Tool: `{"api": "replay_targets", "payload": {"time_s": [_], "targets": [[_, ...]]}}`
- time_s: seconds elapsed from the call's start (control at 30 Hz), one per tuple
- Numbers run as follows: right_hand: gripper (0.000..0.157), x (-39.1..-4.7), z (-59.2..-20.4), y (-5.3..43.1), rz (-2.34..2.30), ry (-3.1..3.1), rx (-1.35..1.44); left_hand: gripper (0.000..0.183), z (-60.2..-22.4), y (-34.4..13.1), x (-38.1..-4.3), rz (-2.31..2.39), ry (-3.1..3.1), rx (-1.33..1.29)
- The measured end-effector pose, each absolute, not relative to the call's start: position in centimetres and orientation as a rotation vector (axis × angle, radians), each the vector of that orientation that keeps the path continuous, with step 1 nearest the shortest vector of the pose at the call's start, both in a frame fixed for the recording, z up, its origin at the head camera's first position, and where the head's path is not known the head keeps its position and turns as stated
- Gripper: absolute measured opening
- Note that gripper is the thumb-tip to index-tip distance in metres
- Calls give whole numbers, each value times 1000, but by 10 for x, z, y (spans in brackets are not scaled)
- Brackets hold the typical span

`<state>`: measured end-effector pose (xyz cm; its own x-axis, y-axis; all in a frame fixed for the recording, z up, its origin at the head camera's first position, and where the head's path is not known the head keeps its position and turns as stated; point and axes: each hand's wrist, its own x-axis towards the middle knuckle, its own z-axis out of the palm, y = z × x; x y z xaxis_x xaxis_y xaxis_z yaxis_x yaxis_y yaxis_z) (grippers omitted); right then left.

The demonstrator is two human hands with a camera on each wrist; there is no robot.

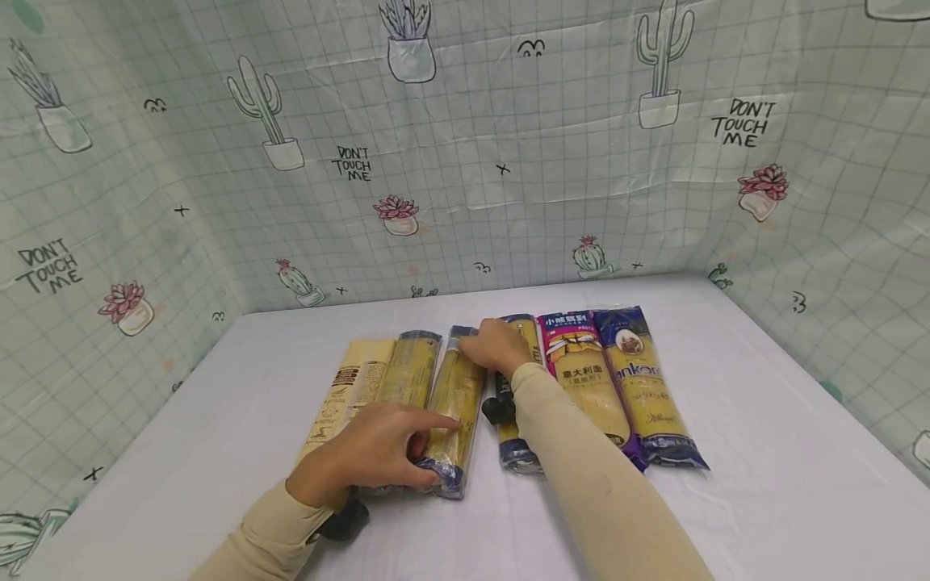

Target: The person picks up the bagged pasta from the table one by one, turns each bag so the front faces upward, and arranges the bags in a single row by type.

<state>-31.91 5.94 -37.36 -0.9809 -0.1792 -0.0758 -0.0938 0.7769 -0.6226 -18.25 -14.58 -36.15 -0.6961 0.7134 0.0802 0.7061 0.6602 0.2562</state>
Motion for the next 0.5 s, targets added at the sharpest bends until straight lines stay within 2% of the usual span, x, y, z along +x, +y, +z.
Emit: {"api": "replay_targets", "payload": {"time_s": [0.27, 0.5], "targets": [[65, -319, -375, 62, -1206, 2770, -216, 57, -360, -146, -182, 417, 2857, 1271], [47, -318, -375, 64, -1401, 2771, -197, 58, -361, -144, -180, 324, 2926, 1430]]}}
